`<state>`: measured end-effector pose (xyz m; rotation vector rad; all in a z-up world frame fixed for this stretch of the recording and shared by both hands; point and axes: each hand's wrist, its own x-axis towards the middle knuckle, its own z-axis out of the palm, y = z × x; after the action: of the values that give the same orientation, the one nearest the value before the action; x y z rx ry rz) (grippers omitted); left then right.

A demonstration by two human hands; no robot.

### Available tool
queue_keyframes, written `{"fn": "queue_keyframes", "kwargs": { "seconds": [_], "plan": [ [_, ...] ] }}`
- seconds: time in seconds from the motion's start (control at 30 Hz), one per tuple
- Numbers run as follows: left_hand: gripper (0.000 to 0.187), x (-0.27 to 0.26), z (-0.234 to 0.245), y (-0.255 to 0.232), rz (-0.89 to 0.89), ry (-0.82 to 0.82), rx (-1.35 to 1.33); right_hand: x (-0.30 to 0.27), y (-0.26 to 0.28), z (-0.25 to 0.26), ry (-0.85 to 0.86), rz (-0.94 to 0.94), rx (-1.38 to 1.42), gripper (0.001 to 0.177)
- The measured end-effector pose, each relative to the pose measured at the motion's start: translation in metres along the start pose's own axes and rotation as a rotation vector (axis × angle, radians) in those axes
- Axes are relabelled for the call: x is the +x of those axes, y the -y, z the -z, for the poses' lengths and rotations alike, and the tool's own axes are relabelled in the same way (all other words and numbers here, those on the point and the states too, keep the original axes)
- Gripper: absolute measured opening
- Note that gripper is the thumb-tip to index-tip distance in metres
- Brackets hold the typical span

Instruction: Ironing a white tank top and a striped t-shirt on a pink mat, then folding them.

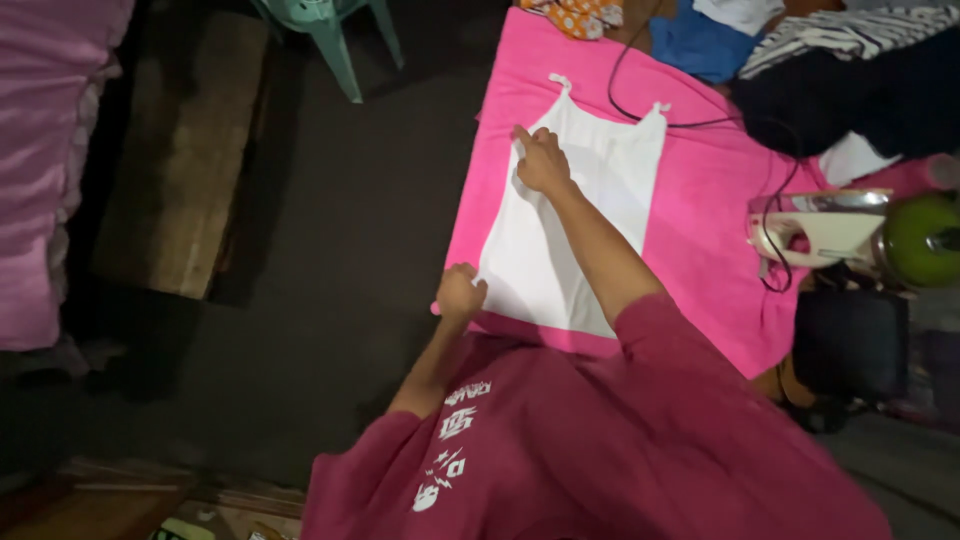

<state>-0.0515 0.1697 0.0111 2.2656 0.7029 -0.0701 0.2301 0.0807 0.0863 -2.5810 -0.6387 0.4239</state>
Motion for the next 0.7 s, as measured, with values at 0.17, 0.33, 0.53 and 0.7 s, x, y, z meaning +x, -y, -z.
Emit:
{"fn": "queue_keyframes", "kwargs": {
  "seconds": [0.17,0.33,0.53,0.7],
  "plan": [
    [0.017,0.004,0.008,0.002,0.044,0.062,-0.061,0.028,0.002,-0.014,0.097,-0.027,-0.243,0.051],
    [0.013,0.006,0.003,0.015,-0.016,0.002,-0.108,0.044,-0.007,-0.014,0.096,-0.112,-0.284,0.04],
    [0.015,0.017,0.0,0.016,-0.051,0.08,0.003,0.05,-0.001,0.001,0.055,-0.222,-0.328,0.046],
    [0.015,0.021,0.01,0.013,-0.055,0.141,-0.019,0.059,0.001,0.005,0.074,-0.243,-0.398,0.043]
  ]
}}
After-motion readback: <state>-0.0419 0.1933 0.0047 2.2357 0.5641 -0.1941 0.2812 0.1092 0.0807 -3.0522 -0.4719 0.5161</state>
